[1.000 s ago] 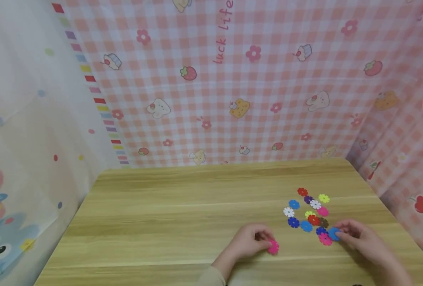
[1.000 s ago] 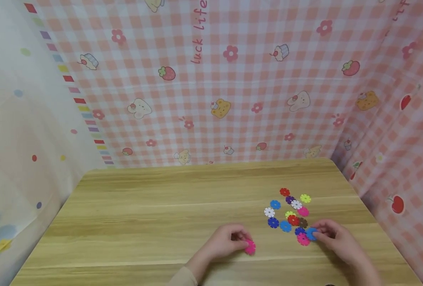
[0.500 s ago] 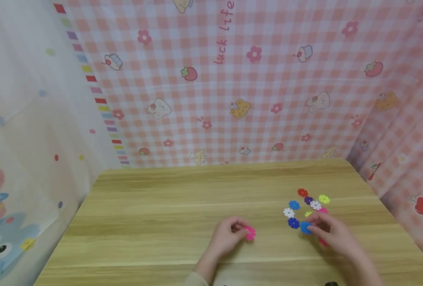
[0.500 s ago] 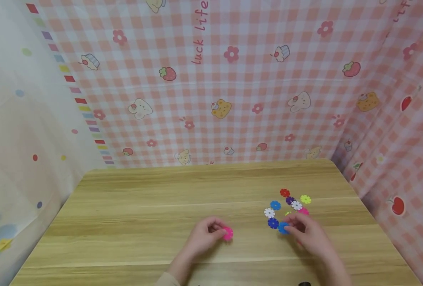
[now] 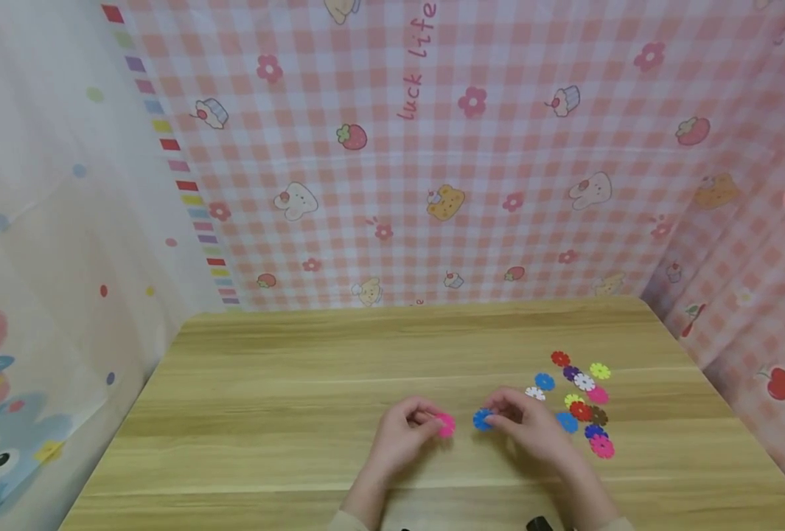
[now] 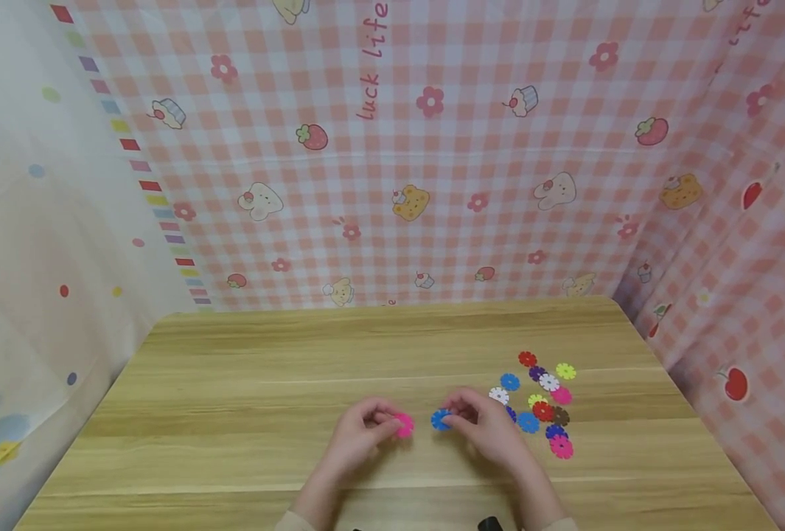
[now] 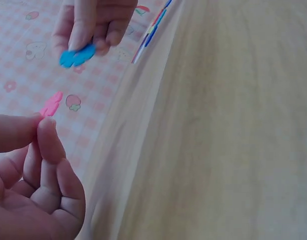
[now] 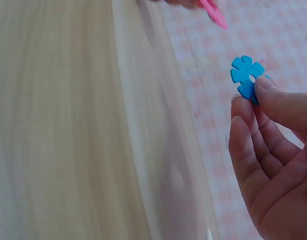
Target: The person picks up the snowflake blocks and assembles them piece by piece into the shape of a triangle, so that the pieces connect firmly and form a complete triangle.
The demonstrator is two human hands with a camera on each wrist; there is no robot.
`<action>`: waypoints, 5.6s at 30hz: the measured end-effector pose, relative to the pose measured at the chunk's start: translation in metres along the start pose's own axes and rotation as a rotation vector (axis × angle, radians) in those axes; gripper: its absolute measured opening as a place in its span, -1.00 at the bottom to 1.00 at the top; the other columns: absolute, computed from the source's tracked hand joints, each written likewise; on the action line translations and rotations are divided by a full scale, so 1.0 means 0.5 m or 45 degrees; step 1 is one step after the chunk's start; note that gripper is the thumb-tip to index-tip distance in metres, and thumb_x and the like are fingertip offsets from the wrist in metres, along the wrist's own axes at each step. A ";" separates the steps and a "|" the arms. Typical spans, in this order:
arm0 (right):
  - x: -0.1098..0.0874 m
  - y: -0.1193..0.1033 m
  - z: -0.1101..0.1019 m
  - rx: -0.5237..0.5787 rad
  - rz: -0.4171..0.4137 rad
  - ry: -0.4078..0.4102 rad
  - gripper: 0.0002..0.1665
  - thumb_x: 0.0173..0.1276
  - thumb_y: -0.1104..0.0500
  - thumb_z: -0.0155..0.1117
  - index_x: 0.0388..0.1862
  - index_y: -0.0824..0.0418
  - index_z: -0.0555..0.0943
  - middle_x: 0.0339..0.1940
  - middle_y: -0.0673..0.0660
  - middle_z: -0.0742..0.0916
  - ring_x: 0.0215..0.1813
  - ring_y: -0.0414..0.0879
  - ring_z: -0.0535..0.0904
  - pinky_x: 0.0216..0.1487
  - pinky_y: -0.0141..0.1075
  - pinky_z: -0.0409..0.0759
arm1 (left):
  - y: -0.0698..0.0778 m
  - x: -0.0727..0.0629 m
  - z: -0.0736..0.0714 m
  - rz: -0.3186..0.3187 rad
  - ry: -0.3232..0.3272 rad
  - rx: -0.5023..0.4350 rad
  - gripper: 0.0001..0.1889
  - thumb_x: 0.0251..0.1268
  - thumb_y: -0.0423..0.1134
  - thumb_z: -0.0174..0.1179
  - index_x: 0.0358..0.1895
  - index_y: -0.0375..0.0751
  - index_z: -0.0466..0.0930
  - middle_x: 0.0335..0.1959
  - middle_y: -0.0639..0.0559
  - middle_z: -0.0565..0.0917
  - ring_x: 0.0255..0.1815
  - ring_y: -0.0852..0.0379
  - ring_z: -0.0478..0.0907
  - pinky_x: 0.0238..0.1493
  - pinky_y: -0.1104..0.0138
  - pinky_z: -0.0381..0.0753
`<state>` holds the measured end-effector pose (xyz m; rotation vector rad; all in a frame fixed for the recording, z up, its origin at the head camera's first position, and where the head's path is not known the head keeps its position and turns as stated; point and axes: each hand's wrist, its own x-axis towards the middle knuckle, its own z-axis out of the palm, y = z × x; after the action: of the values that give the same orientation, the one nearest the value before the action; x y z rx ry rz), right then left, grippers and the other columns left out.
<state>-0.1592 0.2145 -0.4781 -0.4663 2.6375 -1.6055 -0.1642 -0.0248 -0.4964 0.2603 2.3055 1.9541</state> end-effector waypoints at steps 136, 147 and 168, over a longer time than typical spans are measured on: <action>-0.163 0.181 -0.243 -0.323 0.041 0.085 -0.71 0.14 0.35 0.48 -0.14 0.27 0.66 -0.24 -0.07 0.60 -0.25 -0.30 0.42 -0.29 -0.40 0.42 | 0.011 0.004 -0.029 0.068 0.219 -0.135 -0.84 -0.03 -0.51 0.42 -0.35 -0.35 0.65 -0.45 0.04 0.59 -0.40 0.19 0.47 -0.34 0.48 0.49; -0.161 0.166 -0.240 -0.333 0.307 0.181 -0.77 0.38 0.24 0.32 -0.03 0.30 0.62 -0.29 0.03 0.65 -0.30 -0.27 0.48 -0.30 -0.39 0.49 | 0.012 0.004 -0.029 0.064 0.218 -0.101 -0.86 0.00 -0.50 0.40 -0.35 -0.33 0.65 -0.40 0.01 0.60 -0.38 0.17 0.47 -0.33 0.46 0.50; -0.049 0.049 -0.081 0.142 0.097 0.129 -0.73 0.39 0.33 0.27 0.02 0.43 0.58 -0.26 0.18 0.70 -0.29 -0.15 0.65 -0.24 -0.30 0.68 | 0.015 0.008 -0.025 0.013 0.220 -0.079 -0.88 0.03 -0.54 0.39 -0.37 -0.41 0.64 -0.47 0.03 0.55 -0.44 0.22 0.41 -0.39 0.51 0.42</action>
<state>-0.1486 0.2661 -0.4837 -0.2844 2.5821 -1.7865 -0.1700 -0.0349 -0.4867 0.1013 2.3431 2.1265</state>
